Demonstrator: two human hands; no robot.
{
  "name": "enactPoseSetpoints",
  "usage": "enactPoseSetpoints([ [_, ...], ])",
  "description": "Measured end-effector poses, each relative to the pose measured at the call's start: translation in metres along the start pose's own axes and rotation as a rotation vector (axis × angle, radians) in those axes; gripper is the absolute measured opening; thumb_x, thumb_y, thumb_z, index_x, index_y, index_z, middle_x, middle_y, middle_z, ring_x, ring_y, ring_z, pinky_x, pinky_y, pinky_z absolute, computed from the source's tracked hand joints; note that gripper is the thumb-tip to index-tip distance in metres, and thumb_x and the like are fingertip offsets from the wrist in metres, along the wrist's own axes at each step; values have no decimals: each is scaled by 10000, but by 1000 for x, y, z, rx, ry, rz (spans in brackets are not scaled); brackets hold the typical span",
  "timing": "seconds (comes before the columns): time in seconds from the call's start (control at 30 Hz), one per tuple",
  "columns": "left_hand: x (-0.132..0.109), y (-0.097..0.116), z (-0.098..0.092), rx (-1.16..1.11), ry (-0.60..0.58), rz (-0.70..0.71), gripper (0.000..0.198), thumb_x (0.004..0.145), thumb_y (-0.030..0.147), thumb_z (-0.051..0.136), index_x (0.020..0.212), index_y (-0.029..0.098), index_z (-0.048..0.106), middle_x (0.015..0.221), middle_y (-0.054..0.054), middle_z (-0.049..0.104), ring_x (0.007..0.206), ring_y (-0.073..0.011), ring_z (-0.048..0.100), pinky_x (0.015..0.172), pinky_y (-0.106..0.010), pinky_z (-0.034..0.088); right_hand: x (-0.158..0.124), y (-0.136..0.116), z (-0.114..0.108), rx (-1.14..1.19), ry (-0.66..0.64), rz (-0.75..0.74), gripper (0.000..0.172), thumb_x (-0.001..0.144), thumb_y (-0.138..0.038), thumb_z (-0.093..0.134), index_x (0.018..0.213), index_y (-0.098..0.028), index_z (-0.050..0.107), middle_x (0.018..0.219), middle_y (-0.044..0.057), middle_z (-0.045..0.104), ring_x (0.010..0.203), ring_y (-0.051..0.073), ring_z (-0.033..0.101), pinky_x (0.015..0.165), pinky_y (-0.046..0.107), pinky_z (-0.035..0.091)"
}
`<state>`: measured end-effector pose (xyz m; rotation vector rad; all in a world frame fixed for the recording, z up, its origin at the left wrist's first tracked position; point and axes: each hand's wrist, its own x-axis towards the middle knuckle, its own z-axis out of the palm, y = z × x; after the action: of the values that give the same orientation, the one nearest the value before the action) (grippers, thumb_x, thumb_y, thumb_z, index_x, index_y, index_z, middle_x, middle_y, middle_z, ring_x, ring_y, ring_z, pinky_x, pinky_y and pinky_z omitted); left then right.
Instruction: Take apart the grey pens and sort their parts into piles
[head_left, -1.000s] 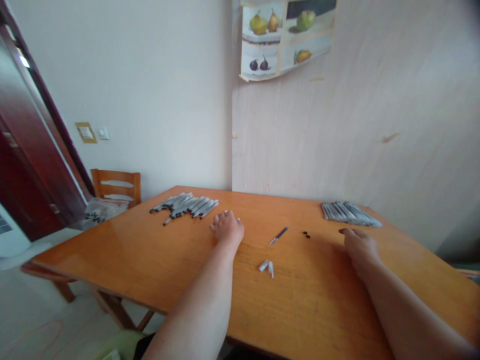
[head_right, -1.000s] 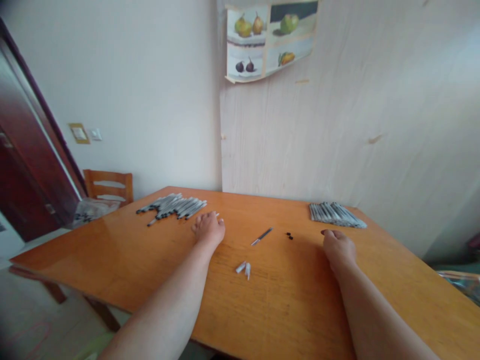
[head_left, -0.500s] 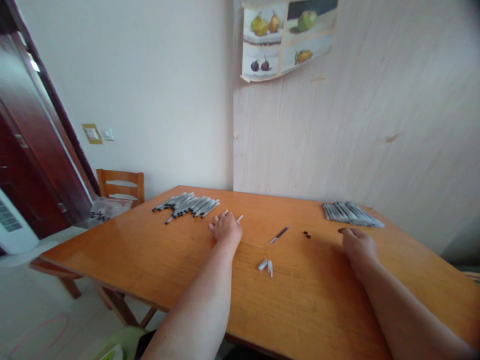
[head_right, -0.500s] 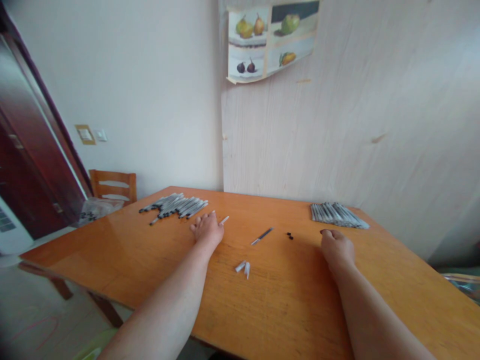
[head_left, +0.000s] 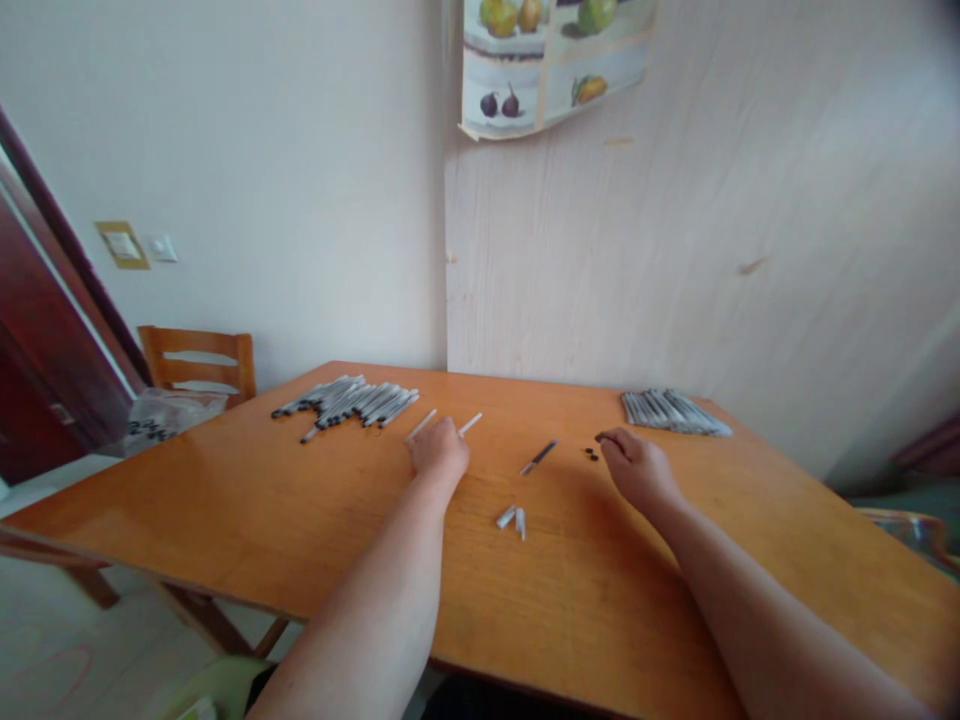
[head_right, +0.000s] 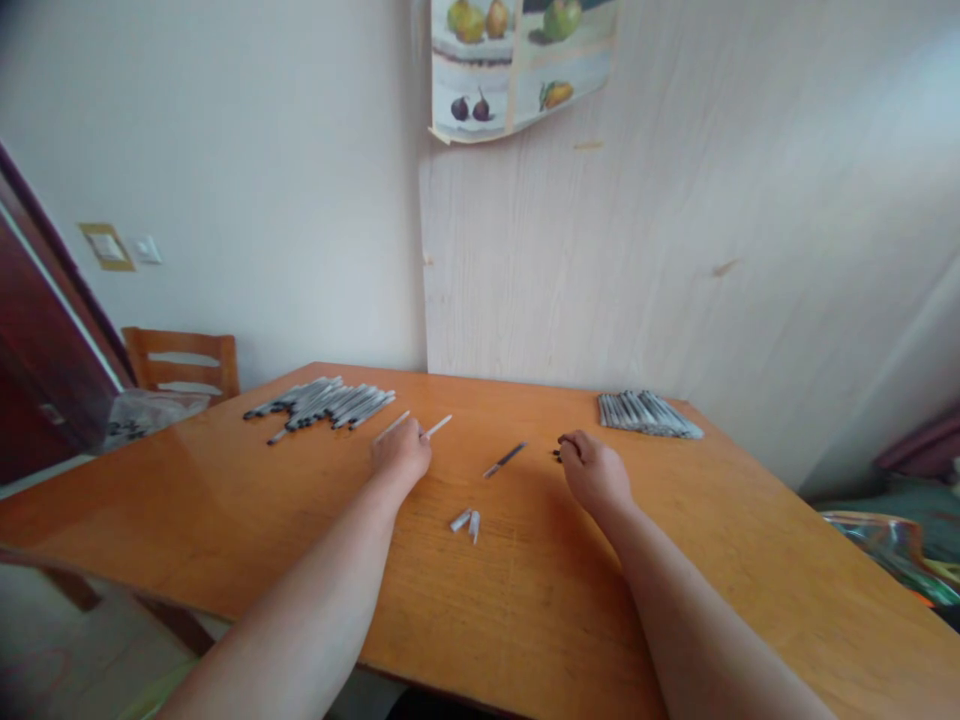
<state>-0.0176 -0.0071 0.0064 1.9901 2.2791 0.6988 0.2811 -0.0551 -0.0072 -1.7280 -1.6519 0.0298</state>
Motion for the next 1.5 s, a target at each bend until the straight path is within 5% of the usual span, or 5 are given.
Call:
enactPoseSetpoints([
  [0.37, 3, 7, 6, -86, 33, 118, 191, 900, 335, 459, 1020, 233, 567, 966, -81, 686, 907, -229, 634, 724, -305, 409, -23, -49, 19, -112, -309, -588, 441, 908, -177, 381, 1313, -205, 554, 1246, 93, 614, 1245, 222, 465, 1017, 376, 372],
  [0.63, 2, 7, 9, -140, 93, 162, 178, 896, 338, 459, 990, 238, 573, 950, -63, 693, 879, -234, 640, 687, -305, 406, -23, -51, 15, -120, -314, -513, 365, 880, -157, 426, 1179, -214, 627, 1046, 78, 672, 1046, 205, 550, 940, 354, 394],
  [0.83, 3, 8, 10, -164, 80, 152, 187, 893, 343, 463, 997, 238, 578, 964, -66, 697, 878, -231, 638, 697, -306, 406, -24, -55, 18, -118, -319, -558, 422, 850, -132, 446, 1245, -193, 582, 1179, 100, 625, 1149, 214, 500, 975, 349, 364],
  [1.1, 0, 12, 4, -175, 63, 145, 196, 896, 336, 469, 1004, 227, 590, 962, -74, 697, 900, -229, 639, 717, -305, 418, -15, -41, 12, -129, -193, -328, 266, 856, -148, 432, 1013, -178, 645, 984, 76, 666, 934, 189, 563, 819, 290, 406],
  [1.5, 1, 12, 8, -249, 66, 133, 165, 884, 345, 485, 961, 240, 586, 943, -44, 698, 856, -203, 633, 667, -279, 398, -10, -30, -9, -157, -510, -348, 184, 797, -186, 536, 891, -182, 693, 896, 70, 640, 835, 160, 565, 739, 258, 401],
])
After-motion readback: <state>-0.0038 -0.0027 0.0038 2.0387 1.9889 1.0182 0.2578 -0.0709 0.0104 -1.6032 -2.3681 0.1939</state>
